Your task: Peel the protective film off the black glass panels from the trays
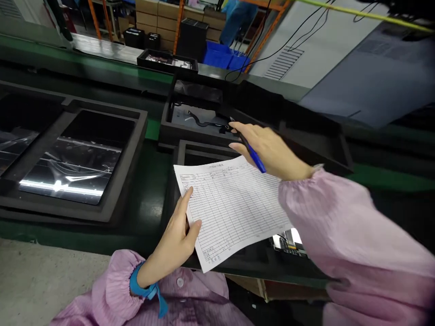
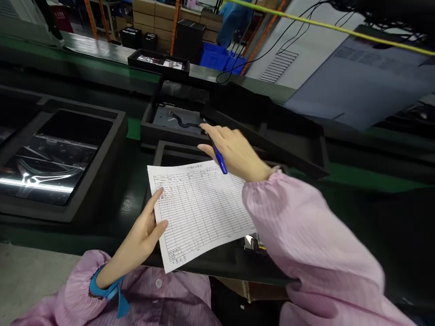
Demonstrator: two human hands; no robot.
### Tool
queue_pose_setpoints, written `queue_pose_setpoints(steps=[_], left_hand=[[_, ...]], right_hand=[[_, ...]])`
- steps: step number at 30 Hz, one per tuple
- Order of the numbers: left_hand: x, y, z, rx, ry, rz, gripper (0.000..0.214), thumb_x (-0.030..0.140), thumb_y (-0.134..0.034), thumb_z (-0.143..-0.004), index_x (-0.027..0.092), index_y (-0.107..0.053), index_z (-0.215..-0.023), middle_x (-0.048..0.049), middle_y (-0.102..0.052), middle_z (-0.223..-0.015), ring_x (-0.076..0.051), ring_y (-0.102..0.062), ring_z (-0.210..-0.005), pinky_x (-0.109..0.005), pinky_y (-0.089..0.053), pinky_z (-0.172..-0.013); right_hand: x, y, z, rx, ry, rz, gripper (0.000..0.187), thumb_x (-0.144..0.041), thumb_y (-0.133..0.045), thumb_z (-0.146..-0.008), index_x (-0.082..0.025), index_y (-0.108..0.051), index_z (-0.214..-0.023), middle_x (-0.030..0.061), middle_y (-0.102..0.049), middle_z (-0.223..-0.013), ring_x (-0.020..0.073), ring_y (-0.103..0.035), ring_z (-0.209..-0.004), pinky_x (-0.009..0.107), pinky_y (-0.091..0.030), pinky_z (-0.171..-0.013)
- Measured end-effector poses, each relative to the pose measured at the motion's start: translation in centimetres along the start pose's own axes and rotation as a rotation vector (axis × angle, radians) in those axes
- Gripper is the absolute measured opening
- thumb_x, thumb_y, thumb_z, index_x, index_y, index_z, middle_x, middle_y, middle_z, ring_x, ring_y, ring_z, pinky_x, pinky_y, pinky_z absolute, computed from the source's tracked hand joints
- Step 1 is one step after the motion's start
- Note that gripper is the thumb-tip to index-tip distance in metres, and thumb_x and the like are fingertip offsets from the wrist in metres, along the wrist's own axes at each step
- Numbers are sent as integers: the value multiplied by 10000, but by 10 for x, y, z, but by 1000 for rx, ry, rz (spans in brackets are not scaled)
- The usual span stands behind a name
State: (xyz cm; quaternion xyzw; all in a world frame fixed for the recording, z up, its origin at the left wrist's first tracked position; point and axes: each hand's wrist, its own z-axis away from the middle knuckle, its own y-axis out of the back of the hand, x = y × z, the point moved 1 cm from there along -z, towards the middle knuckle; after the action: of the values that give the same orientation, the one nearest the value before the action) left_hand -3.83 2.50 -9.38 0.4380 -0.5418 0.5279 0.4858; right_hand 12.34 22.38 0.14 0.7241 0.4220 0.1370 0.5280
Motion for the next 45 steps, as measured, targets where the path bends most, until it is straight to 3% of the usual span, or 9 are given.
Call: queue_pose_setpoints(steps=[3,6,9,12,14,16,25,30,45], left_hand=[[1,-4,7,44,-70,-321,597,235,-413,-970,282,-167,-1511,-69,-48,-1623,-252,-103,-1479,-471,-232,-1187],[7,-11,16,185,-194,-624,548,180,-412,-970,283,-241,-1481,-57,154,-1610,-282,-12,-1477,-470,-293,-1160],[12,-18,18,227,-449,-882,390,77,-440,-936,166,-463,-1315,-160,-131,-1600,-309,-71,-1470,-497,-318,-1146],[14,-25,12,11,-646,-1003,244,179,-459,-954,76,-564,-1149,-243,-533,-1356,-323,-354,-1383,-480,-419,-1087],[14,-29,5,-98,-616,-1081,394,347,-428,-968,32,-576,-1152,-296,-563,-1297,-380,-438,-1310,-515,-492,-1004],[12,-31,0,-122,-530,-1172,548,450,-381,-962,-11,-568,-1193,-349,-510,-1321,-434,-423,-1290,-561,-508,-952],[9,-33,-1,-134,-458,-1279,658,517,-285,-960,-7,-580,-1226,-325,-501,-1342,-388,-427,-1302,-503,-493,-994],[5,-33,-1,-119,-448,-1231,628,512,-319,-958,7,-557,-1243,-307,-504,-1355,-387,-418,-1316,-504,-470,-1027],[4,-32,-2,-145,-443,-1229,574,480,-342,-963,17,-535,-1241,-305,-501,-1360,-396,-424,-1313,-513,-486,-1005]], right_hand=[[-23,-25,27,117,-271,-580,265,-468,-533,-883,-226,-622,-822,19,-670,-757,166,-627,-719,349,-507,-736],[-39,-52,47,54,-504,-1149,269,-491,-578,-825,-234,-655,-835,-19,-623,-596,141,-600,-586,328,-530,-669],[-39,-73,53,5,-662,-1378,358,-518,-676,-721,-220,-686,-920,15,-690,-734,160,-651,-693,329,-551,-689],[-34,-85,54,94,-751,-1290,391,-563,-727,-670,-193,-614,-614,-32,-530,-476,84,-478,-416,227,-396,-417],[-33,-88,55,122,-761,-1238,464,-605,-724,-659,-193,-544,-541,-68,-405,-400,43,-293,-325,216,-222,-339],[-35,-89,55,126,-744,-1200,485,-622,-726,-646,-195,-527,-535,-78,-371,-395,32,-228,-327,220,-160,-345],[-30,-85,58,213,-640,-924,348,-275,-753,-648,-206,-427,-546,-86,-396,-423,58,-309,-412,223,-242,-433],[-26,-86,61,301,-631,-768,361,-214,-593,-669,-211,-290,-471,-74,-302,-430,64,-264,-439,237,-240,-452],[-32,-84,60,285,-561,-574,327,-197,-531,-676,-213,-262,-491,-64,-262,-439,70,-239,-442,247,-220,-444]])
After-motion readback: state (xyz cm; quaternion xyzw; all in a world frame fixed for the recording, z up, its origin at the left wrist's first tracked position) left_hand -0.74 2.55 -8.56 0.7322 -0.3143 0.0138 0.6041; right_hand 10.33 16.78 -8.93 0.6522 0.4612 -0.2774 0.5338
